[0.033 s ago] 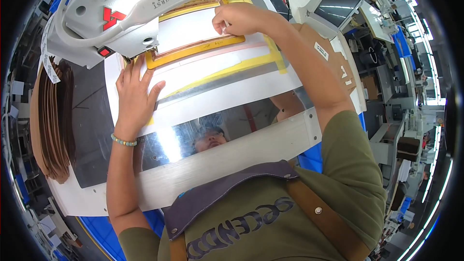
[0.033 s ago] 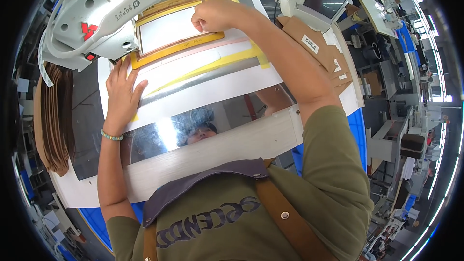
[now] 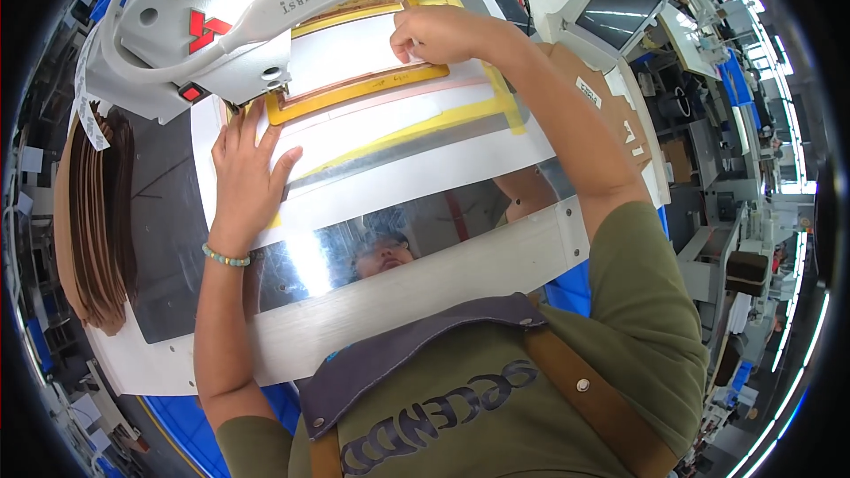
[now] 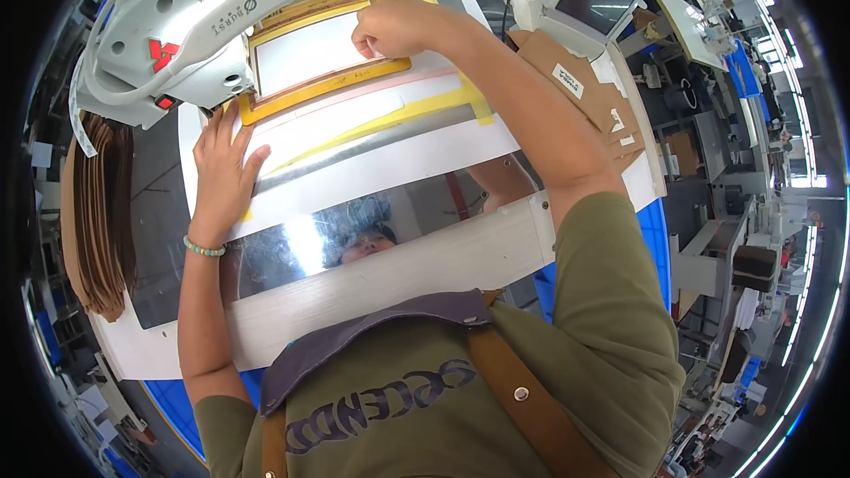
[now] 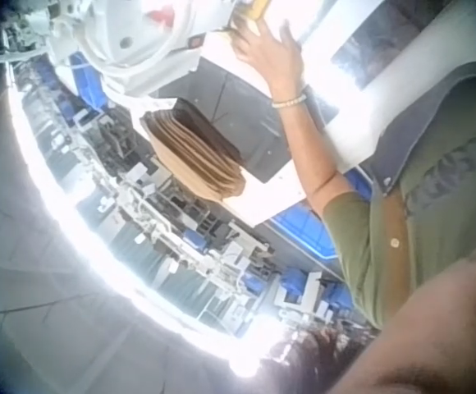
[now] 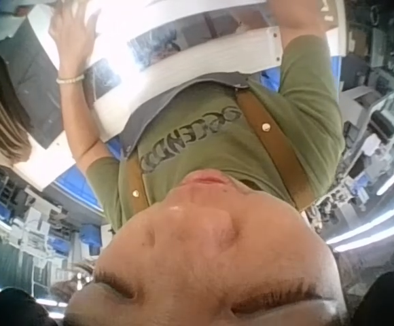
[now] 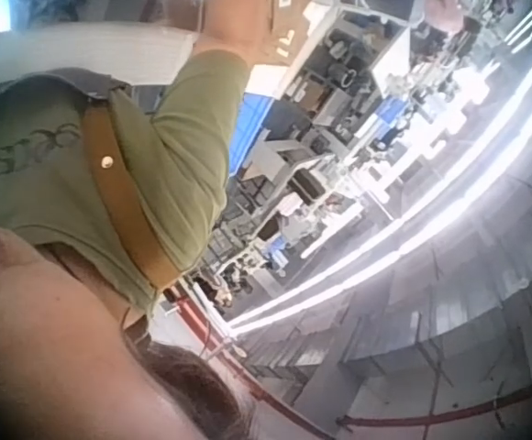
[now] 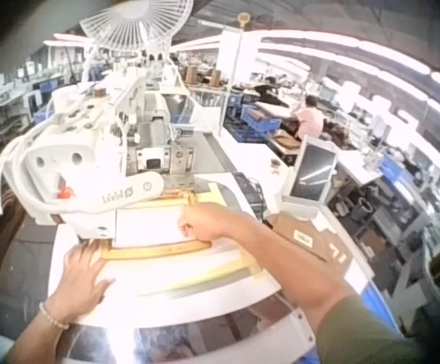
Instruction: Sewing a small leather label or rectangular piece onto a larger leather item using an industrial sewing machine.
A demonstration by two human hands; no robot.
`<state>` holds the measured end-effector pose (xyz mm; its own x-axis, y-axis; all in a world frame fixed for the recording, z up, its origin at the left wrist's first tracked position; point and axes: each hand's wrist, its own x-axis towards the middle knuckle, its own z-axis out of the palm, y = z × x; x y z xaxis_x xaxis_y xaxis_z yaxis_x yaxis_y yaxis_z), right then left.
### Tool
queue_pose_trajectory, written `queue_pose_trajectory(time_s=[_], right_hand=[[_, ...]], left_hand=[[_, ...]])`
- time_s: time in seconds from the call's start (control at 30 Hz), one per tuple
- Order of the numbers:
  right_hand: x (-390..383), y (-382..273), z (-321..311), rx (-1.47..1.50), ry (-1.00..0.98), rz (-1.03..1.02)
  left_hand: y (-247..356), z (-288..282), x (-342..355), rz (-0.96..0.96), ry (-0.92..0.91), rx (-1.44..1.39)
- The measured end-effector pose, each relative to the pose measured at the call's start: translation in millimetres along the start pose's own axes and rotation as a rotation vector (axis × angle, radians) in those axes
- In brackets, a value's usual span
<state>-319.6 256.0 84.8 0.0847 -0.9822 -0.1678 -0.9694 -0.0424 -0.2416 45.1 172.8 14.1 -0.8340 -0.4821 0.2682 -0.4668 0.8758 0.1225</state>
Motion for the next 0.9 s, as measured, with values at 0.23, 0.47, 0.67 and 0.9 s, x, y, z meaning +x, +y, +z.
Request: queue_pose_trajectory(time_s=[0.23, 0.47, 0.67, 0.9], right_hand=[[7.5, 6.3, 11.7, -0.558, 0.099, -0.133], [30.5, -3.2, -10.4, 0.423, 0.081, -0.199], [63.5, -73.6, 19.1, 0.830, -0.105, -0.059], [70.3, -109.9, 32.9, 0.910, 0.001, 0.044]], left_hand=[[-8.3, 7.8, -1.5, 0.020, 0.061, 0.027], [-6.5, 7.6, -0.9, -0.009, 0.022, 0.027], [-4.7, 7.7, -0.9, -0.005, 0.057, 0.014], [-8.4, 6.3, -3.6, -0.038, 0.051, -0.008]])
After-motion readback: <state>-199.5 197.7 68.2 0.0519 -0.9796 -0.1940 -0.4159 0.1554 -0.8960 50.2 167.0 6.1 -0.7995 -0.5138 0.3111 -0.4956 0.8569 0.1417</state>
